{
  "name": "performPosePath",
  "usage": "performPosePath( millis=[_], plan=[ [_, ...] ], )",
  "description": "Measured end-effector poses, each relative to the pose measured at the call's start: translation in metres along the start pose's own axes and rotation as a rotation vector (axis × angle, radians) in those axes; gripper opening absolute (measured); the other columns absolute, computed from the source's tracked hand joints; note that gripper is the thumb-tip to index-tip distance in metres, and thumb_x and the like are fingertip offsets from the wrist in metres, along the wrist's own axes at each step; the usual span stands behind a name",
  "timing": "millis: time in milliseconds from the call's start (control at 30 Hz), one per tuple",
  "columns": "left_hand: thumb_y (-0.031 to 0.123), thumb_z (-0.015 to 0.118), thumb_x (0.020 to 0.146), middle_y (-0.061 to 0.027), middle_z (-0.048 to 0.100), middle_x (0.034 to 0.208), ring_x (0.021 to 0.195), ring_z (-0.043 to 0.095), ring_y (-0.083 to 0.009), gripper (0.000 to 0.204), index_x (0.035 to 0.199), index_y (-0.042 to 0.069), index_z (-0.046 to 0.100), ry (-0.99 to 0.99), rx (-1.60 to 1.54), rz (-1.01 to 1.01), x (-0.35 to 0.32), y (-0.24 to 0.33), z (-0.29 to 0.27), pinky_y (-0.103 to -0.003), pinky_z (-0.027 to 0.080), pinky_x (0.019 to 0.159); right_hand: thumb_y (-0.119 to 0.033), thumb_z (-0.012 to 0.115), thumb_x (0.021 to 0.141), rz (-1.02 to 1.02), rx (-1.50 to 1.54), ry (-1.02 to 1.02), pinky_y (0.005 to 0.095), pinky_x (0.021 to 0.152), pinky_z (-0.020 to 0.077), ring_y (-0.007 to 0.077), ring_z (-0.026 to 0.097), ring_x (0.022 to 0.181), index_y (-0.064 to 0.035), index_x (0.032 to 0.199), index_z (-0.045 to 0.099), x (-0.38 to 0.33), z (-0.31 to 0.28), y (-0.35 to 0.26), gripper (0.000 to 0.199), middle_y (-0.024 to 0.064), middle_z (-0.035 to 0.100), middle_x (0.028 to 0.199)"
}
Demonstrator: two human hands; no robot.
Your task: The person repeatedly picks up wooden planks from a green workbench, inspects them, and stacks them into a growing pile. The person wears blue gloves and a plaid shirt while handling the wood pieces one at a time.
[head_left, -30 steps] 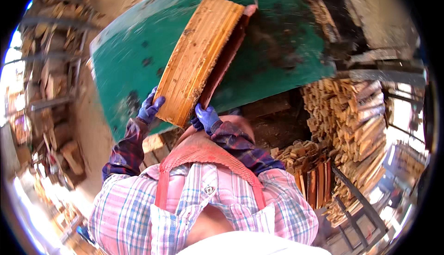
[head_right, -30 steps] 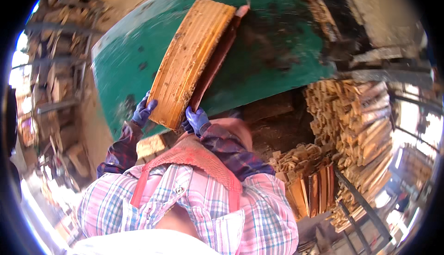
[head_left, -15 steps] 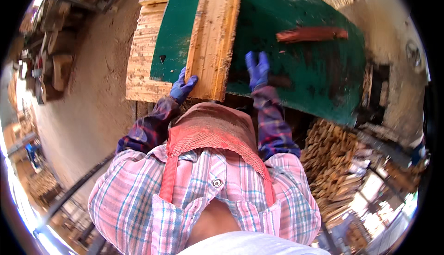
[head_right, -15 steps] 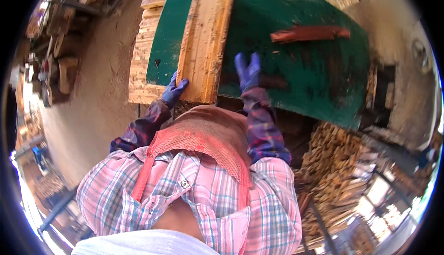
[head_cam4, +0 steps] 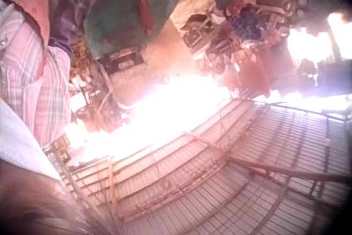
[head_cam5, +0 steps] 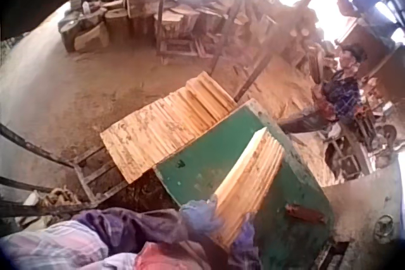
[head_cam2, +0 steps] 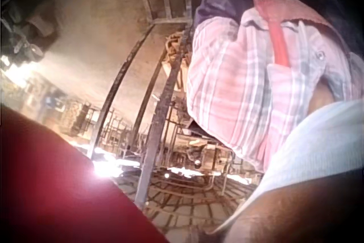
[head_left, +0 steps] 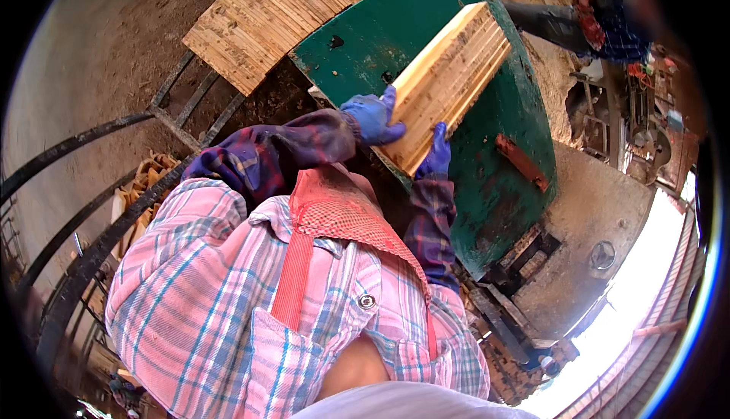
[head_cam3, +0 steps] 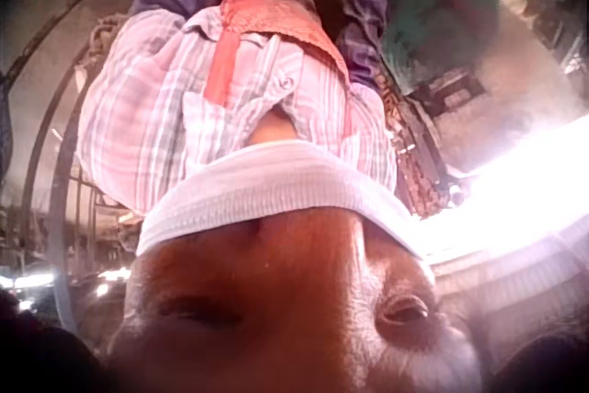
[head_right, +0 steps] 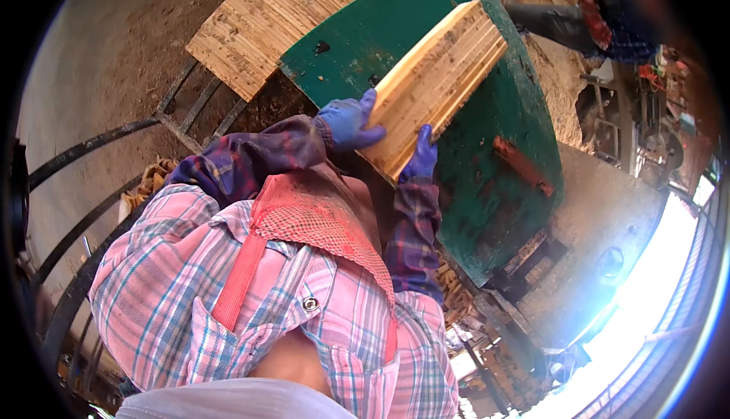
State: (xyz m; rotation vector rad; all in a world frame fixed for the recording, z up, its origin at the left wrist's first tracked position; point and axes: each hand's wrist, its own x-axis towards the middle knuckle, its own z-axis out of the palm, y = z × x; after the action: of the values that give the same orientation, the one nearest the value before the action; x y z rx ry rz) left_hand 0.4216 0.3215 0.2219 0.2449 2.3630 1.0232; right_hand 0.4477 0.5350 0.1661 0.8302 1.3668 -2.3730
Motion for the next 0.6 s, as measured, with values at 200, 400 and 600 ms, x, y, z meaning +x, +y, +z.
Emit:
performPosePath(
  millis=[200,400,600],
  plan=[
    [0.061,0.056,0.075,-0.0249,0.061,0.089,0.085,0.061,-0.0381,0.086,0.128,-0.005,0.039,-0.291,0.167,-0.1,0.035,-0.049,-0.007,-0.043,0.046,0.078,-0.015,0.065,0.083,-0.212,-0.194,0.214,0.0362,0.07,0.0508,0.0211,0.059,0.079,0.0026,0.111,0.053,0.036,-0.002,0.032,0.035,0.01,0.06,0.094],
    [0.063,0.058,0.073,-0.0228,0.04,0.134,0.121,0.041,-0.0374,0.082,0.128,0.003,0.044,0.295,0.601,0.468,0.094,0.037,-0.004,-0.045,0.038,0.093,-0.024,0.067,0.078,0.118,0.312,-0.167,0.0364,0.085,0.0489,0.0271,0.061,0.094,0.0051,0.12,0.05,-0.036,-0.077,-0.02,0.054,0.0162,0.062,0.103],
    [0.045,0.065,0.076,-0.0237,0.043,0.132,0.123,0.039,-0.0385,0.066,0.12,-0.001,0.049,0.168,0.586,1.084,0.129,0.066,0.067,-0.046,0.032,0.102,-0.016,0.07,0.073,-0.611,0.587,0.454,0.0377,0.069,0.0528,0.0246,0.062,0.077,-0.0007,0.115,0.051,-0.189,-0.11,0.043,0.048,0.0136,0.062,0.09]
  ],
)
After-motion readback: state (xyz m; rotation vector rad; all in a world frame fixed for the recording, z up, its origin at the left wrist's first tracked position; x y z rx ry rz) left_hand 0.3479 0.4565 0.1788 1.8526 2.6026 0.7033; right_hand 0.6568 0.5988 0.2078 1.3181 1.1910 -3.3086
